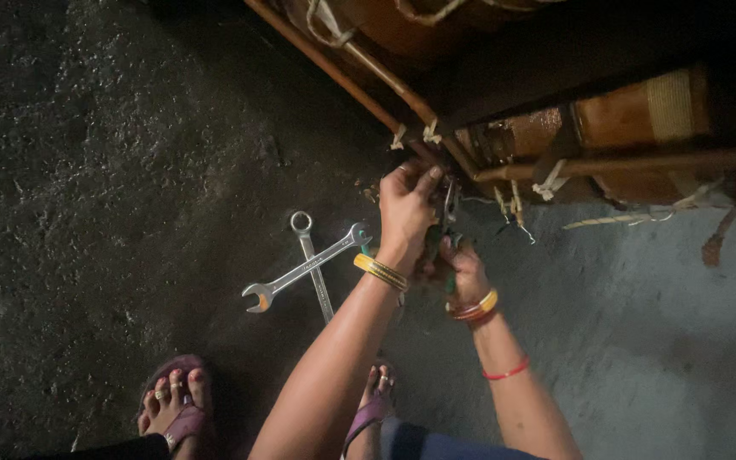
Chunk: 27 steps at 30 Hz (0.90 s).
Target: The person uses pliers and a knife to cut and remove old insulation and wires from a large electrical component. They strip away material from multiple connection points and pull out wire segments, working methodically across the assembly.
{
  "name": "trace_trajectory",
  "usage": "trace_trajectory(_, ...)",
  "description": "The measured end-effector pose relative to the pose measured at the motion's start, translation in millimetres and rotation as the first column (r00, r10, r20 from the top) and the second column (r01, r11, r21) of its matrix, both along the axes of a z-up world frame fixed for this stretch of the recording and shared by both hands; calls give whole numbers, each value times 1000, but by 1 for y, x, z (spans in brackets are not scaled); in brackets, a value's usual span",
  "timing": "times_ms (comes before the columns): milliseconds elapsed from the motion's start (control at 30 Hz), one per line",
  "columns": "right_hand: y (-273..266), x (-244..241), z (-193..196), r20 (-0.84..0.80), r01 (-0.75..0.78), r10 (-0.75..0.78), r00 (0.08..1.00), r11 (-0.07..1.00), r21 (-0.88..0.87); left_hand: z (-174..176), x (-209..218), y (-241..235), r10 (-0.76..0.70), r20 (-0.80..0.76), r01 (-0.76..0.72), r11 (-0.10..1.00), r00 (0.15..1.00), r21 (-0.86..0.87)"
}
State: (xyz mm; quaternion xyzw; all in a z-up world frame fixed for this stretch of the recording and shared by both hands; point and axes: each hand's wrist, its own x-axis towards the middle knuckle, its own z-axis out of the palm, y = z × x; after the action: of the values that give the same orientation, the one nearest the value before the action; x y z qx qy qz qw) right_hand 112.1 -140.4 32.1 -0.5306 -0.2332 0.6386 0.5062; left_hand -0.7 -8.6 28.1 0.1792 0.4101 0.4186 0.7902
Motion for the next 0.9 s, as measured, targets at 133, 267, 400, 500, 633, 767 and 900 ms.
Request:
trace_trajectory(133, 7, 18, -2, -330, -79, 70, 941, 997, -15, -3, -6, 10, 39, 67, -48, 988, 997, 145)
trace_trajectory(267, 12, 19, 24, -254, -177, 162, 954, 983, -39, -15, -5, 7, -14, 13, 12, 984, 1000, 179)
trace_trajectory(400, 26, 5, 41, -309, -170, 131, 942, 980, -101, -22, 1, 4, 8, 91, -23, 986, 996, 166)
trace_trajectory(500, 28, -5, 44, -452, -114, 97, 887, 993, -10, -22, 2, 1, 24, 119, -43, 987, 993, 157)
trace_trajectory(633, 19, -16, 34, -643, -12, 31, 765, 999, 33, -20, 6, 0, 73, 136, -89, 989, 988, 115)
trace_trajectory(767, 13, -39, 13, -885, 149, 32, 464, 982, 114, -16, 5, 0, 66, -21, -63, 988, 998, 142)
trace_trajectory(900, 15, -46, 5, -931, 205, 103, 351, 961, 184, -10, 4, -1, 53, 114, -67, 991, 992, 120)
